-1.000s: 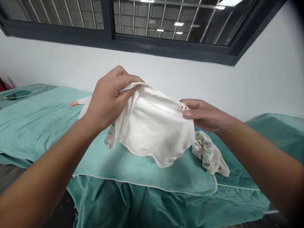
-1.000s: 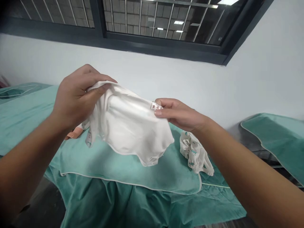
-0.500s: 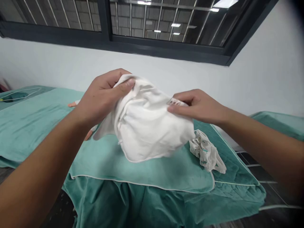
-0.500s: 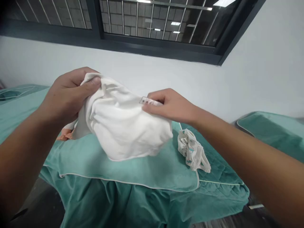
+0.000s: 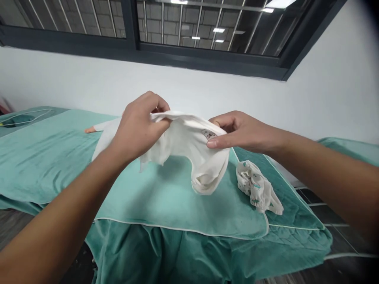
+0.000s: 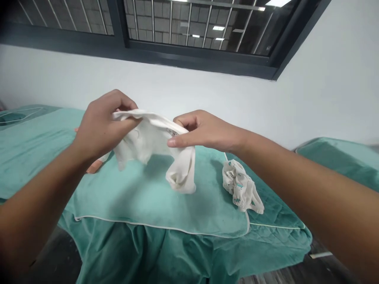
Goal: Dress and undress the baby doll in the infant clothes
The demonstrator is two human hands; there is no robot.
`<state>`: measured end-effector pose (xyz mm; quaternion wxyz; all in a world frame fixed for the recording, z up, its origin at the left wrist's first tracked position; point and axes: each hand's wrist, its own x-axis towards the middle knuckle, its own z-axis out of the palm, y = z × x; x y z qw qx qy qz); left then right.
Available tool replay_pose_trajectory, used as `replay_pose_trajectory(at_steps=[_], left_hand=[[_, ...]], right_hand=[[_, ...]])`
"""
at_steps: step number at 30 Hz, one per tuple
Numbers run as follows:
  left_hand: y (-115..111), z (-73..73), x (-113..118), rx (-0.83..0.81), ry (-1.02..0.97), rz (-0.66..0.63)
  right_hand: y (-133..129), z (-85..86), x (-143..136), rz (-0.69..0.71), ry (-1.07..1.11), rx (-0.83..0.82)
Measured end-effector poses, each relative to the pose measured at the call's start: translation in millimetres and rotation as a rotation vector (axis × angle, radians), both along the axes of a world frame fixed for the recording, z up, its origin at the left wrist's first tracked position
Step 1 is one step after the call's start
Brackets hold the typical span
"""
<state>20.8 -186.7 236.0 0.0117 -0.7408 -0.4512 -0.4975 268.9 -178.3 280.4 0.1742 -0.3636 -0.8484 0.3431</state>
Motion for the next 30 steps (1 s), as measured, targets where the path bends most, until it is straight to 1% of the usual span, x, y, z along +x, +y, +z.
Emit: replay_pose_trajectory(at_steps=[2, 3, 5, 7, 9, 11, 14, 16, 17, 19, 20, 22, 24, 26, 28, 30], left_hand=[[-2, 0.6, 1, -0.029, -0.131, -0.033], [-2, 0.9, 0, -0.061, -0.175, -0.047], [0, -0.6, -3, -0.105, -0.205, -0.04], [7, -6.4, -8, -0.126, -0.167, 0.016], [16, -16.1, -12, -0.17, -0.081, 0.083], [24, -27.8, -15, -0.261, 0.038, 0.135], [31, -44.7, -21, -0.353, 0.247, 0.219], [32, -53.4, -25, -0.375, 0.366, 0.262], [31, -56.8, -27, -0.384, 0.411, 0.272], [31, -61.7, -30, -0.4, 0.471, 0.285], [30, -63.2, -32, -0.41, 0.489, 0.295], [29, -64.2, -35, -0.437, 0.504, 0.324], [29, -62.4, -38, -0.472, 0.481, 0.35], [31, -59.1, -42, -0.522, 0.44, 0.338], [37, -57.1, -47, -0.588, 0.418, 0.302], [49, -59.5, -50, -0.645, 0.434, 0.274]], right_hand=[[-1, 1.4, 1, 0.001, 0.004, -0.015], [0, 1.5, 2, -0.031, -0.022, 0.003], [6, -1.1, 6, -0.159, -0.124, 0.092], [14, -8.7, 13, -0.341, -0.256, 0.241], [21, -20.7, 20, -0.512, -0.372, 0.363], [24, -34.5, 28, -0.619, -0.461, 0.376], [20, -54.6, 40, -0.665, -0.564, 0.319], [16, -66.7, 49, -0.665, -0.582, 0.369], [14, -72.5, 53, -0.66, -0.55, 0.415], [12, -83.8, 62, -0.653, -0.403, 0.476], [12, -89.0, 66, -0.661, -0.309, 0.465], [14, -97.5, 73, -0.703, -0.152, 0.374], [16, -101.4, 80, -0.758, -0.068, 0.28], [18, -99.4, 87, -0.797, -0.054, 0.262], [22, -92.7, 91, -0.808, -0.144, 0.297], [29, -85.6, 91, -0.803, -0.351, 0.336]])
